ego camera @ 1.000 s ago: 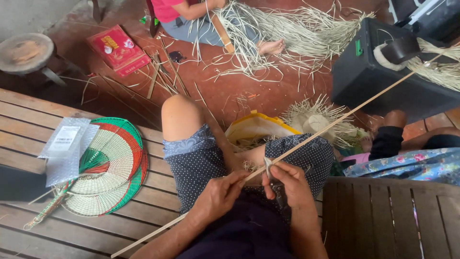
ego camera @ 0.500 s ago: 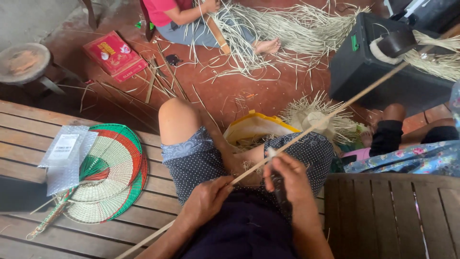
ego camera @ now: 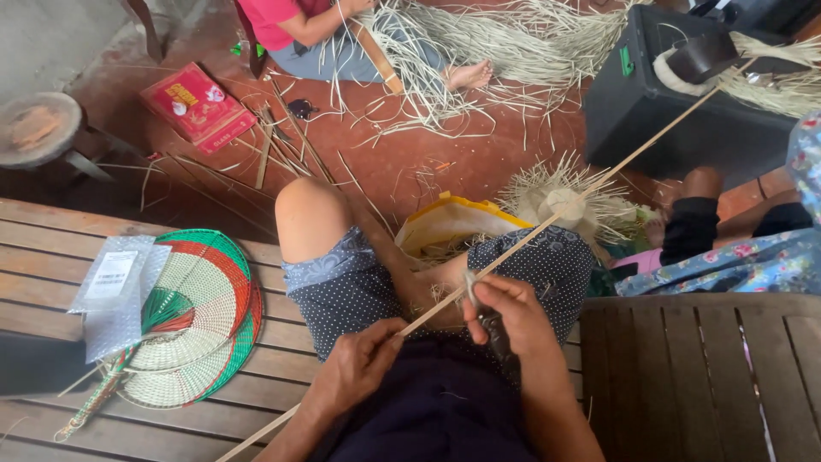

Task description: Thinning a long, flexible wood strip using a small hand knife by shaving off thin layers.

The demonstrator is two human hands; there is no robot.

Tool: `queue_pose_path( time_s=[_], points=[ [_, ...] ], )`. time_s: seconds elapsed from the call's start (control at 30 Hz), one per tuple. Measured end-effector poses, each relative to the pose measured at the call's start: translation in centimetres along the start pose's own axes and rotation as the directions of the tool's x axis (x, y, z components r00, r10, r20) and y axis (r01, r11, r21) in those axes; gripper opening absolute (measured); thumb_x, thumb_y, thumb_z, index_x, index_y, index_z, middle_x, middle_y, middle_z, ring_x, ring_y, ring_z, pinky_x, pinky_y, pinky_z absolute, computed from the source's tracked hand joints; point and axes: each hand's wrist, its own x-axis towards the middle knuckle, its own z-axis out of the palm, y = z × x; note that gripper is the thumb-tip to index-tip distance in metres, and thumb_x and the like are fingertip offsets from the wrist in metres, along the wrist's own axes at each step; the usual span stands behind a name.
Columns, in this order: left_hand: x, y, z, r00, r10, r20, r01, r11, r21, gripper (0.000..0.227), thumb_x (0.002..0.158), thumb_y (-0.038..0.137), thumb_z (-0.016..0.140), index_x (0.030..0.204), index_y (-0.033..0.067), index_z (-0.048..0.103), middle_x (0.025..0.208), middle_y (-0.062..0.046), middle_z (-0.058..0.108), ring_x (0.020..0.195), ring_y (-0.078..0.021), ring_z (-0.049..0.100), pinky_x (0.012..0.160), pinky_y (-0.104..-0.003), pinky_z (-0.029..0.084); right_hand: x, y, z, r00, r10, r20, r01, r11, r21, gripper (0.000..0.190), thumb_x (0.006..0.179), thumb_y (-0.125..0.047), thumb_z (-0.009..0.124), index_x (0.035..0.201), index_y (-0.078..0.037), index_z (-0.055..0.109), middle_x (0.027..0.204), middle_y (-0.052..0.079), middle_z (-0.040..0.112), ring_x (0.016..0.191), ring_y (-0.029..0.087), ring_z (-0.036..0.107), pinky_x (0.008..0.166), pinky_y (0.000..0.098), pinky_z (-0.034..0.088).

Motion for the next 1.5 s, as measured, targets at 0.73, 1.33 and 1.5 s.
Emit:
queue_pose_path(
  time_s=[0.73, 1.33, 1.5],
  points=[
    [-4.7, -14.1, -11.9, 0.850, -0.525, 0.054, 0.498, 0.832, 0.245, 0.028, 0.093, 0.019, 0.065, 0.104, 0.0047, 0.085, 0.068, -0.012, 0.080, 0.063, -0.0193, 0.075, 0.061, -0.031, 0.062, -0.2, -10.1, -10.0, 0.924, -0.202, -0.324, 0.233, 0.971, 0.061, 0.015, 0.095, -0.011, 0.071, 0.102, 0.002, 0.072, 0.077, 0.014, 0.073, 0.045, 0.019, 0.062, 0.037, 0.0270, 0.051],
    [1.9, -6.4, -3.8, 0.964, -0.181, -0.194, 0.176, 0.983, -0.042, 0.038, 0.092, 0.008, 0.063, 0.129, 0.0053, 0.071, 0.074, -0.006, 0.071, 0.066, -0.0152, 0.064, 0.061, -0.029, 0.053, 0.9, -4.0, -0.8, 0.969, 0.089, -0.233, -0.092, 0.996, -0.005, 0.026, 0.093, -0.005, 0.058, 0.119, -0.004, 0.059, 0.073, 0.016, 0.071, 0.044, 0.020, 0.061, 0.037, 0.0299, 0.050],
    [4.5, -0.1, 1.2, 0.989, -0.144, -0.034, 0.137, 0.980, -0.144, 0.035, 0.094, 0.010, 0.059, 0.125, 0.0008, 0.072, 0.071, -0.003, 0.067, 0.063, -0.0113, 0.059, 0.057, -0.023, 0.049, 0.5, 0.4, 4.0, 0.937, 0.345, 0.060, -0.346, 0.938, 0.005, 0.061, 0.100, -0.010, 0.052, 0.159, -0.007, 0.036, 0.083, 0.017, 0.070, 0.053, 0.018, 0.065, 0.043, 0.0248, 0.048]
  ],
)
